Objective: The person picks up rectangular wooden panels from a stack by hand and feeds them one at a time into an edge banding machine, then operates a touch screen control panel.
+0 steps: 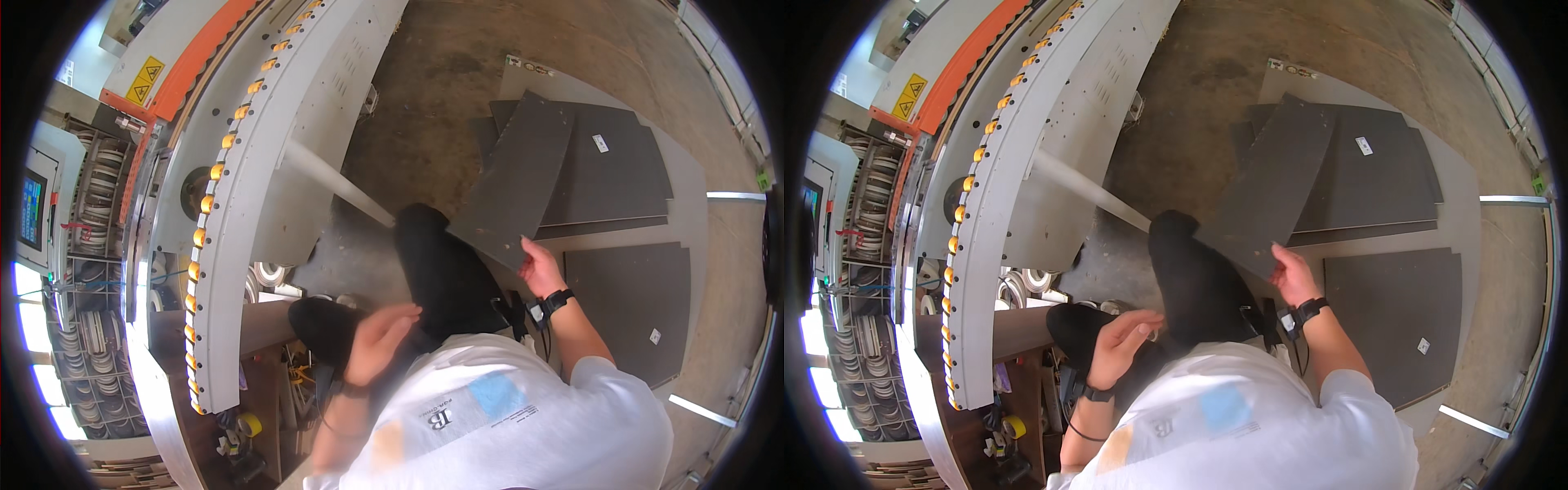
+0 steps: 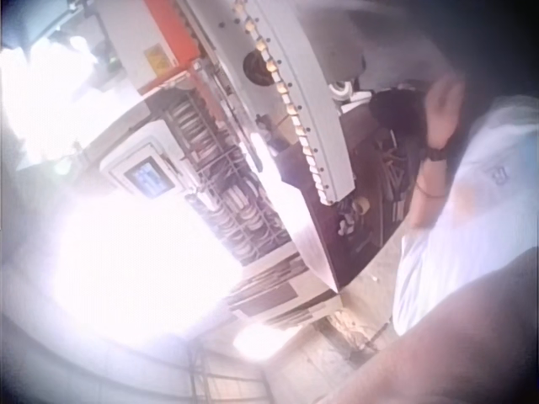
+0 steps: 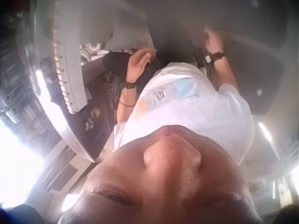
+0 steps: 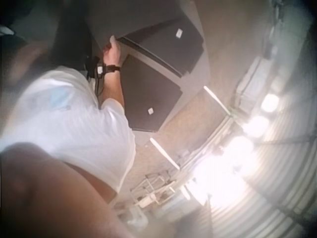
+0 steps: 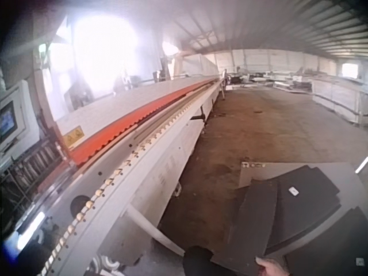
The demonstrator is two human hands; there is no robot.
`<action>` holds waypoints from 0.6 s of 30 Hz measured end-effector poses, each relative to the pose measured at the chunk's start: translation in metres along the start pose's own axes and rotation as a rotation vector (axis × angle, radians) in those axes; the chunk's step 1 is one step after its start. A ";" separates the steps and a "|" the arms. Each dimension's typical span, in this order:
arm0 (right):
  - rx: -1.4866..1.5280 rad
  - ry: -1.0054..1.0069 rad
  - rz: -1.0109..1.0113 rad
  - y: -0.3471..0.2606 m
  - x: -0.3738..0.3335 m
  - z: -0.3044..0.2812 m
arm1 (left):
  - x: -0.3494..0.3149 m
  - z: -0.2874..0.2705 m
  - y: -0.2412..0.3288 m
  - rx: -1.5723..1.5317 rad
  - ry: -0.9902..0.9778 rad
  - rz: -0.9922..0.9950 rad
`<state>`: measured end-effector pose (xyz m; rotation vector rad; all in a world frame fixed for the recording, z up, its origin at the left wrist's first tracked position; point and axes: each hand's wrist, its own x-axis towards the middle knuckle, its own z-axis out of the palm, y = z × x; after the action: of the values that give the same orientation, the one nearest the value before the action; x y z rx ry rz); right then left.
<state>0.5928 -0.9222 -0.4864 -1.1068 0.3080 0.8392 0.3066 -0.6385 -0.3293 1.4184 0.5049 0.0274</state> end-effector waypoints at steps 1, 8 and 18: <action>0.020 -0.114 0.053 -0.002 -0.009 0.011 | 0.006 0.006 -0.003 -0.058 -0.011 -0.032; -0.171 -0.673 0.375 0.023 -0.054 0.063 | 0.035 0.053 -0.020 -0.399 0.090 -0.099; 0.313 -0.275 -0.063 -0.019 0.019 0.044 | -0.068 -0.016 0.021 -0.345 0.380 0.037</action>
<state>0.6112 -0.8788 -0.4652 -0.6964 0.1663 0.8428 0.2464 -0.6410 -0.2886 1.0836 0.7474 0.4020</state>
